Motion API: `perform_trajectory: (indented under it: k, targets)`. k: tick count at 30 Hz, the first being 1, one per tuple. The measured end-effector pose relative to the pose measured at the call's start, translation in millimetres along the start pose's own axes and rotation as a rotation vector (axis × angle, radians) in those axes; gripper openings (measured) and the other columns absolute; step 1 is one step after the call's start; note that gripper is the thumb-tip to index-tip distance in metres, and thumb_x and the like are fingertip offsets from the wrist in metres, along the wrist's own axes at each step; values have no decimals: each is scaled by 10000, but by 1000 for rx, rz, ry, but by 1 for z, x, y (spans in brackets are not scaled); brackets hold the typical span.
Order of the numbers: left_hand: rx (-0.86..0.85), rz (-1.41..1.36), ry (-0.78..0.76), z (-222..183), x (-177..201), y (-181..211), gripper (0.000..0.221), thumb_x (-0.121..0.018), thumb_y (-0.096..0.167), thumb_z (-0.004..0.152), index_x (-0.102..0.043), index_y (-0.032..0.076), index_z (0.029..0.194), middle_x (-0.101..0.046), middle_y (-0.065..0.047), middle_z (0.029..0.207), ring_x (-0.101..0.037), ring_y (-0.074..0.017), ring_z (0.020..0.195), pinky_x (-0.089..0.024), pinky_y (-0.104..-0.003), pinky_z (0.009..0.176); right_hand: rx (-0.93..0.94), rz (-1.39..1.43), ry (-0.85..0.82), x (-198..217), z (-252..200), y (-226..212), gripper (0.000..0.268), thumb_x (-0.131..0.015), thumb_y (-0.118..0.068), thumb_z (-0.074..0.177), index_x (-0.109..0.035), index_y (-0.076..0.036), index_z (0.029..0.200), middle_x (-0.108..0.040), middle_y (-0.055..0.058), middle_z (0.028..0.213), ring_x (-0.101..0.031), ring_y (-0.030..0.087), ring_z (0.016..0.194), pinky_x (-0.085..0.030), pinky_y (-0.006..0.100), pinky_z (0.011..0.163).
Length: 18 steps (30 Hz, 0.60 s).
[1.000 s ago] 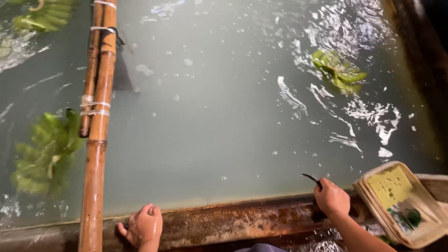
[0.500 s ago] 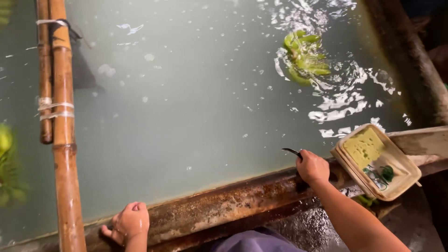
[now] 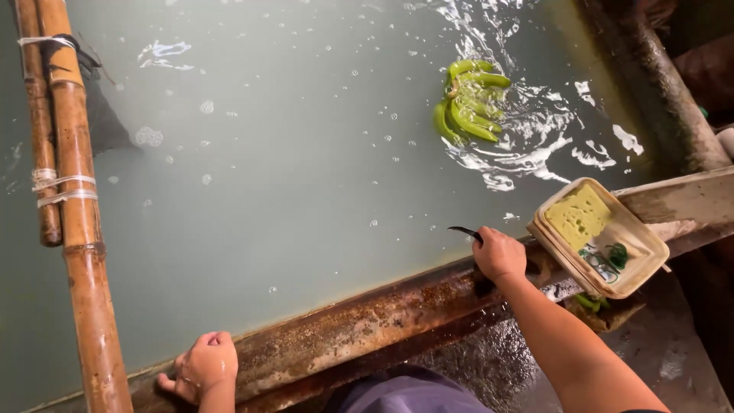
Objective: Wash and trim green bananas in a water tank.
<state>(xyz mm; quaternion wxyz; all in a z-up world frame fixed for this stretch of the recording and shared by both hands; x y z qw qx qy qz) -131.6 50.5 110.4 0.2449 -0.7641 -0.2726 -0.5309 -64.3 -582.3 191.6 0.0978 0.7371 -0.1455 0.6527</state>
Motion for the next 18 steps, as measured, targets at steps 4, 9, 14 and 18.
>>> perform_trajectory:
  k: [4,9,14,18]
  targets:
    - [-13,18,14,0,1,-1,293,-554,509,950,-807,387,1032,-789,34,940,-629,-204,1181,-80,-554,1265,8,-8,16,-6,0,3,210,-603,-322,918,-680,-138,981,-739,77,995,-699,350,923,-542,487,814]
    - [-2,41,-51,-3,8,4,312,-531,511,973,-796,390,1088,-803,23,906,-607,-213,1211,-74,-557,1269,-8,-36,-26,-4,0,1,219,-593,-333,928,-679,-142,996,-740,68,992,-704,344,907,-547,478,798]
    - [7,23,-83,-8,16,6,312,-521,493,982,-789,378,1093,-794,39,933,-603,-200,1209,-56,-566,1269,-18,-53,-34,-6,1,0,216,-589,-330,928,-683,-152,1005,-739,69,1004,-701,342,932,-541,479,818]
    - [-9,3,-62,-8,15,6,306,-517,474,990,-791,365,1069,-786,65,961,-596,-193,1224,-45,-568,1268,-24,-68,-31,-9,3,3,221,-587,-332,928,-683,-147,1001,-737,73,1021,-698,338,961,-539,474,829]
Point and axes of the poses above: each hand's wrist, its own z-axis towards the middle knuckle, its own x-axis out of the back of the hand, y = z × x, the point moved 5 cm from there along z, towards the middle knuckle
